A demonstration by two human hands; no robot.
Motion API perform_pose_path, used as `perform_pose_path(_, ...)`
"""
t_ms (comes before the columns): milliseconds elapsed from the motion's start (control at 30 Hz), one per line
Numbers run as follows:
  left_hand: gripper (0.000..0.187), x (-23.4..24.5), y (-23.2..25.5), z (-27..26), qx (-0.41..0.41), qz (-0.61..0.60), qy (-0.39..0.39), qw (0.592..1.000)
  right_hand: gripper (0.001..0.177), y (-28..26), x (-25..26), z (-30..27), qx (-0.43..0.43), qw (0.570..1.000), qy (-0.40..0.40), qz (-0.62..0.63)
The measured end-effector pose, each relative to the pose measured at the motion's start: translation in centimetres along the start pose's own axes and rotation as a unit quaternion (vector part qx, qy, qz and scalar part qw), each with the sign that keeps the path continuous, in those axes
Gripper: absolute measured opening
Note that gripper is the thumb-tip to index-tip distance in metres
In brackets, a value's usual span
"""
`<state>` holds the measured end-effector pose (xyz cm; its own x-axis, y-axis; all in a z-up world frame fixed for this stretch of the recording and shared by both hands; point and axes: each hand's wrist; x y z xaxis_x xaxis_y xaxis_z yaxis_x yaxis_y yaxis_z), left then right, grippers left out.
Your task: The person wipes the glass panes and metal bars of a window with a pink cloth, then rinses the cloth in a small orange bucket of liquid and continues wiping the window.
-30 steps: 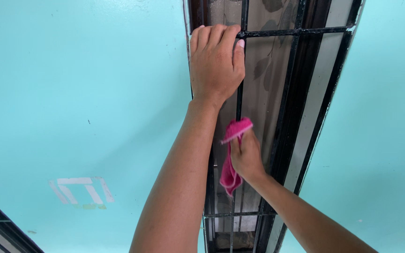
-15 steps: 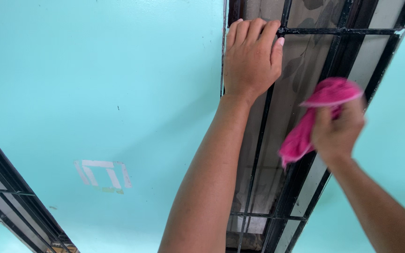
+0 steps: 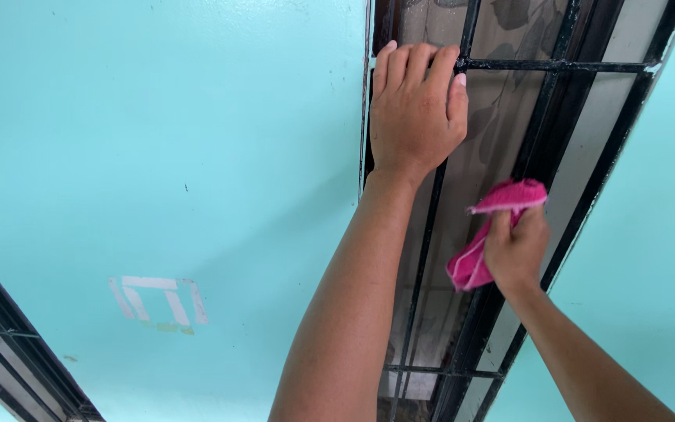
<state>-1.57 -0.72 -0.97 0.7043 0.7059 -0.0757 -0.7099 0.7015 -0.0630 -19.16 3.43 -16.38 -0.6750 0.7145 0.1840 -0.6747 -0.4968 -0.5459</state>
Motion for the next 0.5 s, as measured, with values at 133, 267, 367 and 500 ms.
perform_pose_path(133,0.027,-0.1,0.1,-0.1,-0.003,0.000,0.009,1.000,0.015,0.2,0.4,-1.4,0.006,0.998,-0.031,-0.052)
perform_pose_path(267,0.028,-0.3,0.0,0.2,-0.015,0.010,0.001,1.000,0.018,-1.2,1.5,2.9,-0.057,0.997,-0.029,-0.053)
perform_pose_path(367,0.027,0.0,0.0,0.1,0.002,0.011,-0.019,1.000,0.016,-2.3,1.6,7.5,0.041,0.999,0.004,-0.009)
perform_pose_path(500,0.029,-0.1,0.4,0.0,0.007,0.039,-0.023,0.999,0.016,-1.9,0.4,8.0,0.166,0.980,0.092,-0.054)
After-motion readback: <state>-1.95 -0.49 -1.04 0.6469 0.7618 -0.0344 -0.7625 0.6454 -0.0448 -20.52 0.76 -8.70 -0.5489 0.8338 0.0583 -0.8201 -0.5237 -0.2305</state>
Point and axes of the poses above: each hand's wrist, its own z-axis towards the middle knuckle, its own x-axis out of the back of the hand, y = z × x, and after that the axes turned 1 degree about -y, right-handed
